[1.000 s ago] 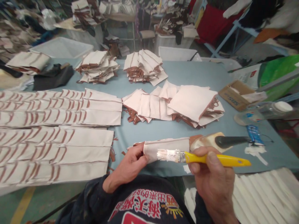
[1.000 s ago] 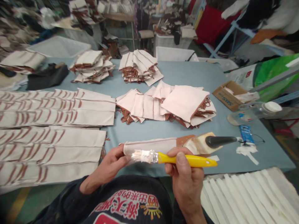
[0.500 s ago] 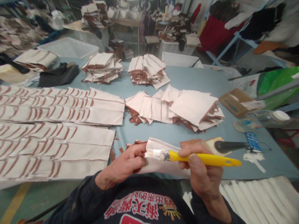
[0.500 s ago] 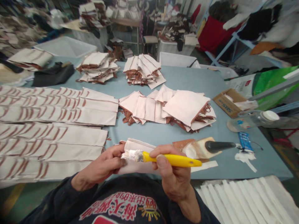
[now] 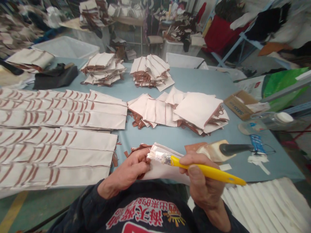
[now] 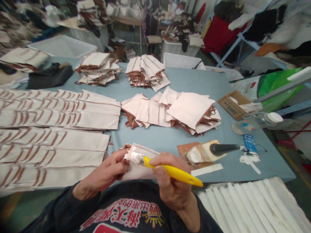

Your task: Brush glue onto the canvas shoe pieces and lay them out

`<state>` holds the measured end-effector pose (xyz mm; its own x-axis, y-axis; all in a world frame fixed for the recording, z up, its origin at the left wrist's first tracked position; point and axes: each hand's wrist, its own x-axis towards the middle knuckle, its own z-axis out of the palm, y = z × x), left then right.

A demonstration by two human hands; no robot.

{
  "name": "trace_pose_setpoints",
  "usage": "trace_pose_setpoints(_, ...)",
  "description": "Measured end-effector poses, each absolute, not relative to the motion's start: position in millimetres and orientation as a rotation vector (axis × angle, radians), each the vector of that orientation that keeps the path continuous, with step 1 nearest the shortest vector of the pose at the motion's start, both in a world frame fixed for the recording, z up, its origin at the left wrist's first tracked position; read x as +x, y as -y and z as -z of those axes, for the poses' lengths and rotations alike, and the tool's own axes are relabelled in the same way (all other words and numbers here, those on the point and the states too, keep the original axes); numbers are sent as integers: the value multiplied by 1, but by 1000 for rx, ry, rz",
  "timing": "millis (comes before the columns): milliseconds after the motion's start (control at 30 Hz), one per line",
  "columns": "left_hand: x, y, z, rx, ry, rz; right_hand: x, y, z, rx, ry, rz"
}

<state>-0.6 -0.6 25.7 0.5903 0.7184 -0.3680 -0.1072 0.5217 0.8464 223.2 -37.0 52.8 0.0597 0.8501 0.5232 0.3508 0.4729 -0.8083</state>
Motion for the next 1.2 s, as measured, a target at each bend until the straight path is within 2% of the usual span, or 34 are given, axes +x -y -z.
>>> trace_pose_setpoints(133,2,1,-26,900,-770,-555,226,29,-48,-1140,1584,-321)
trace_pose_setpoints(367,3,2,-27,835,-808,-561,224,28,-54,-1057,1673,-265)
trace_pose_setpoints(533,1,2,-25,831,-808,-566,232,29,-56,-1032,1775,-97)
trace_pose_setpoints(667,2,2,-25,805,-822,-572,234,41,-55,-1118,1696,-94)
trace_pose_setpoints(900,4,-3,-26,857,-820,-611,229,40,-57,-1103,1888,-31)
trace_pose_setpoints(1033,4,-5,-26,1127,-877,-696,239,44,-57,-1172,1884,-8)
trace_pose_setpoints(1200,2,0,-7,1859,-938,-927,239,69,-59,-1277,1659,-41)
